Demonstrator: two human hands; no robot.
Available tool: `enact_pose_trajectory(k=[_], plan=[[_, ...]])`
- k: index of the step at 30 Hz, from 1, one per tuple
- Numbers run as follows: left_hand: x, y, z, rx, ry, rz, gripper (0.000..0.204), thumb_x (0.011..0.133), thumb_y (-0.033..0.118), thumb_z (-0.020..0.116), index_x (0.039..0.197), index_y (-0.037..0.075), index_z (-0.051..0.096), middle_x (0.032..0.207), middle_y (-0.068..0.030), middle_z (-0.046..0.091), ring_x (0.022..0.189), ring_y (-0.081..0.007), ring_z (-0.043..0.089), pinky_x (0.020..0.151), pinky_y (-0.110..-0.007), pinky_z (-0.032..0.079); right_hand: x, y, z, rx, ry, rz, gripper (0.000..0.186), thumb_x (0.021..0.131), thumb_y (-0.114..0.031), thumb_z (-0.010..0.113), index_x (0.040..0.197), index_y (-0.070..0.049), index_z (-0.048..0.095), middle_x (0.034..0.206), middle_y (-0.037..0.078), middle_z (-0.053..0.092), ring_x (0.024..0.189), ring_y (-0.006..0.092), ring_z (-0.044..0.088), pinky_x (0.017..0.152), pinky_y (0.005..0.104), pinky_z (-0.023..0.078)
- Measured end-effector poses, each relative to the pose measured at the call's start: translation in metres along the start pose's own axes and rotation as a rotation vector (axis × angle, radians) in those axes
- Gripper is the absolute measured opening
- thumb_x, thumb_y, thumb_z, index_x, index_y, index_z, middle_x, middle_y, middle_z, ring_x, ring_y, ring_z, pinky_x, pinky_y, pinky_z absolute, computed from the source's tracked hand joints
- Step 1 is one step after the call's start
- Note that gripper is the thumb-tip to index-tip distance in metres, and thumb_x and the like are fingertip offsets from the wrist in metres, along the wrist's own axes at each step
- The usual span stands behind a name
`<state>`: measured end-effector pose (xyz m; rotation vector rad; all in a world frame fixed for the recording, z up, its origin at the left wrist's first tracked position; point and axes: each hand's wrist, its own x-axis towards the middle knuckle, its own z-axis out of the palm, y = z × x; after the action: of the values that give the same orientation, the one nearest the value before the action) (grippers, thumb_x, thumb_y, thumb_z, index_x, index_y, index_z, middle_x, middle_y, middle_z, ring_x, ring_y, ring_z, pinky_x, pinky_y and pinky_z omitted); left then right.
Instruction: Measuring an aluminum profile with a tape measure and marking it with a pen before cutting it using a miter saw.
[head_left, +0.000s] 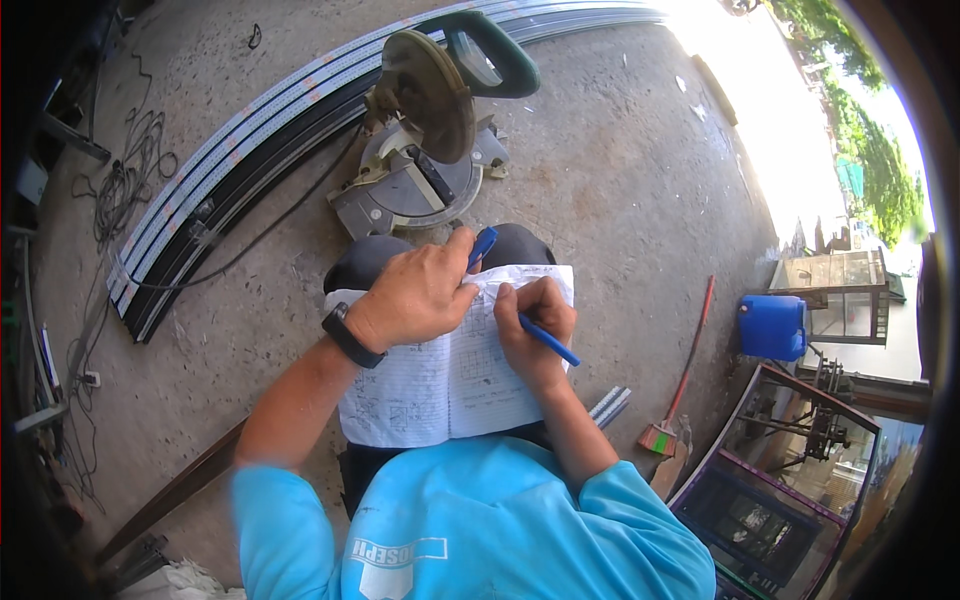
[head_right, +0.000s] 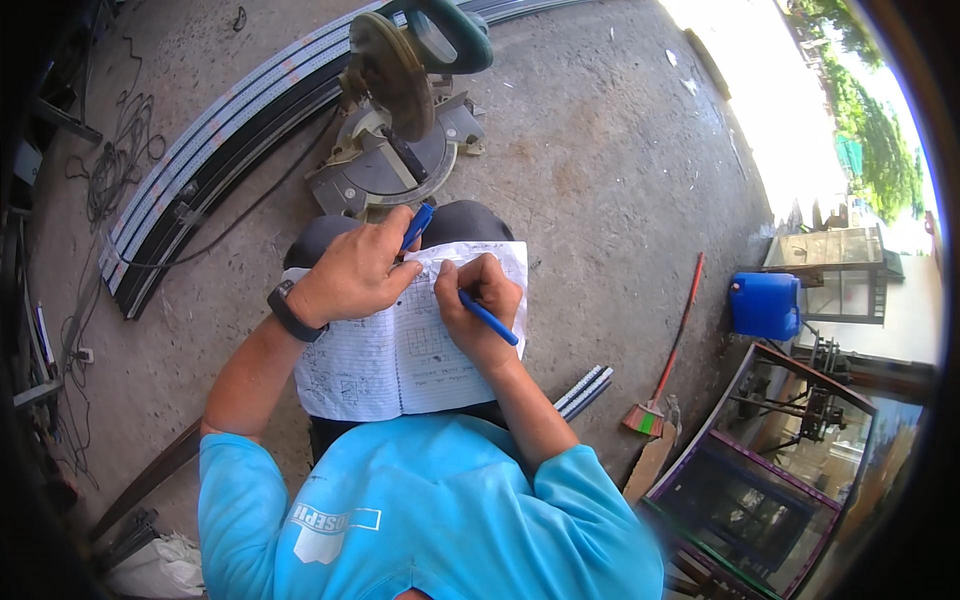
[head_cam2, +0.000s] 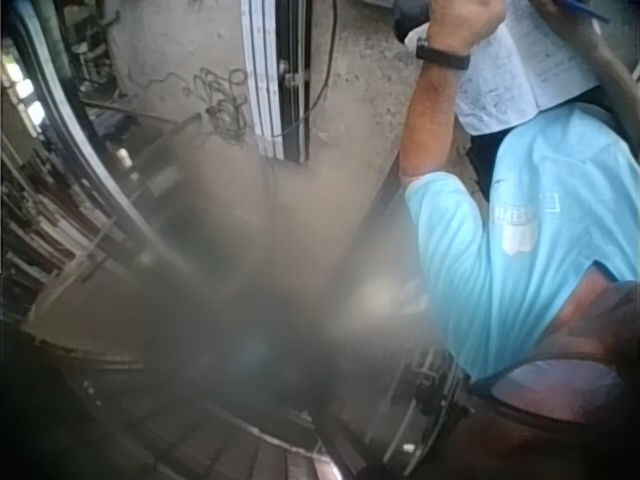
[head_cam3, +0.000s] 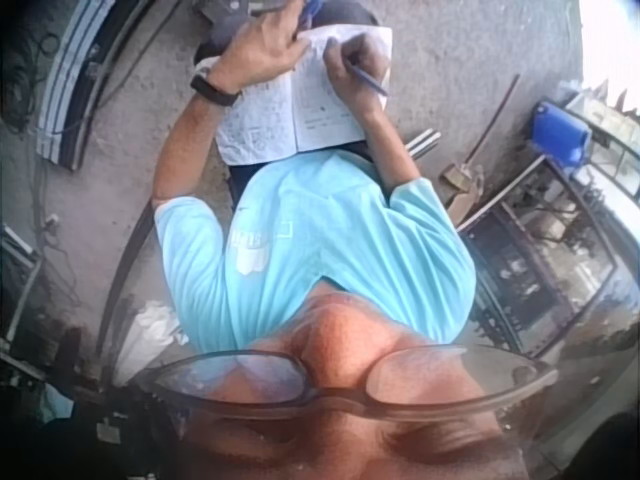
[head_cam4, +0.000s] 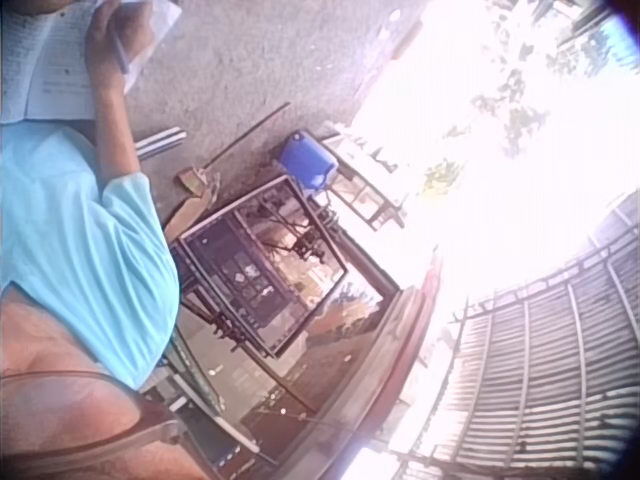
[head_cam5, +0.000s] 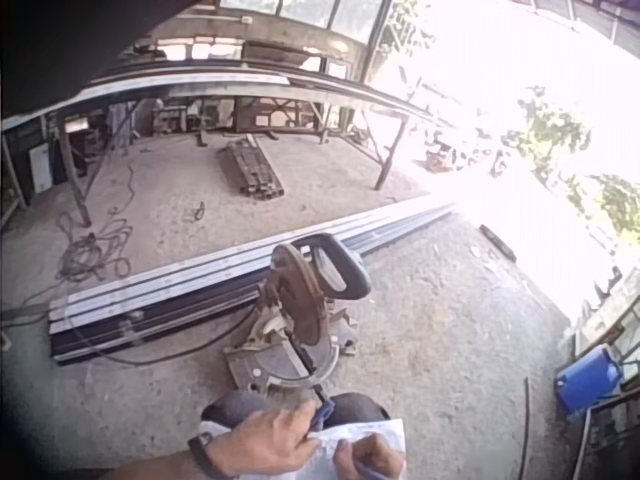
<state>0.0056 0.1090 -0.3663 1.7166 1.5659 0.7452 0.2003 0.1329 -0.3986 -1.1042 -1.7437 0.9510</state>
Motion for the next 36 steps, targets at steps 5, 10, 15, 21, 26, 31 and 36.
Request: enact_pose_trajectory(k=[5,10,15,21,26,31,36], plan=[[-0.0007,0.0007,-0.0001,-0.010,0.009,0.008,0.031,0.086,0.016,0.066,0.106,0.002,0.046,0.089,-0.0200,0.066,0.084,-0.0413,0.066,0.072,-0.049,0.051,-0.0006,-0.0008,-0.0004,0.018,-0.004,0.029,0.031,0.088,-0.008,0.073,0.069,-0.006,0.050,0.056,-0.001,0.053,0.051,0.0032,0.044,0.046,0.0227,0.037],[-0.0005,0.0012,-0.0011,-0.010,0.012,0.003,0.031,0.086,0.016,0.066,0.106,0.002,0.046,0.088,-0.0204,0.066,0.084,-0.0412,0.067,0.072,-0.049,0.051,-0.0001,0.0004,0.0002,0.091,0.035,0.049,0.031,0.088,-0.010,0.074,0.069,-0.006,0.050,0.057,0.000,0.054,0.052,0.0034,0.044,0.047,0.0224,0.038],[-0.0001,0.0016,-0.0011,0.009,-0.001,0.003,0.031,0.087,0.016,0.066,0.106,0.002,0.046,0.088,-0.0207,0.066,0.083,-0.0411,0.067,0.072,-0.048,0.052,0.0005,0.0000,0.0001,0.028,-0.001,0.041,0.031,0.088,-0.011,0.075,0.069,-0.006,0.051,0.057,0.000,0.055,0.051,0.0038,0.045,0.047,0.0225,0.038],[-0.0002,0.0015,-0.0011,0.006,0.000,0.006,0.031,0.087,0.016,0.066,0.106,0.002,0.046,0.088,-0.0208,0.066,0.083,-0.0411,0.067,0.072,-0.048,0.052,0.0003,-0.0011,0.0009,-0.019,0.008,0.018,0.031,0.087,-0.010,0.075,0.069,-0.006,0.051,0.056,0.000,0.053,0.050,0.0043,0.044,0.046,0.0233,0.038],[-0.0002,0.0019,-0.0013,0.007,-0.001,0.008,0.032,0.087,0.017,0.066,0.106,0.002,0.046,0.088,-0.0209,0.066,0.083,-0.0412,0.067,0.072,-0.048,0.052,0.0000,0.0001,-0.0002,-0.010,-0.005,0.025,0.031,0.087,-0.008,0.074,0.068,-0.006,0.050,0.056,0.000,0.053,0.051,0.0040,0.044,0.047,0.0232,0.037],[-0.0006,0.0029,-0.0018,0.013,0.005,-0.010,0.032,0.086,0.017,0.067,0.106,0.002,0.046,0.088,-0.0206,0.066,0.083,-0.0413,0.067,0.072,-0.048,0.052,-0.0001,0.0004,0.0003,0.050,0.016,0.022,0.031,0.088,-0.010,0.074,0.069,-0.006,0.050,0.057,-0.001,0.053,0.052,0.0032,0.044,0.047,0.0221,0.037],[-0.0006,0.0031,-0.0020,-0.005,0.002,-0.009,0.031,0.086,0.017,0.067,0.105,0.002,0.047,0.088,-0.0203,0.066,0.083,-0.0412,0.067,0.072,-0.049,0.052,0.0004,0.0000,0.0001,0.089,0.036,0.045,0.032,0.089,-0.011,0.074,0.069,-0.006,0.050,0.058,-0.001,0.055,0.053,0.0028,0.045,0.047,0.0213,0.038]])
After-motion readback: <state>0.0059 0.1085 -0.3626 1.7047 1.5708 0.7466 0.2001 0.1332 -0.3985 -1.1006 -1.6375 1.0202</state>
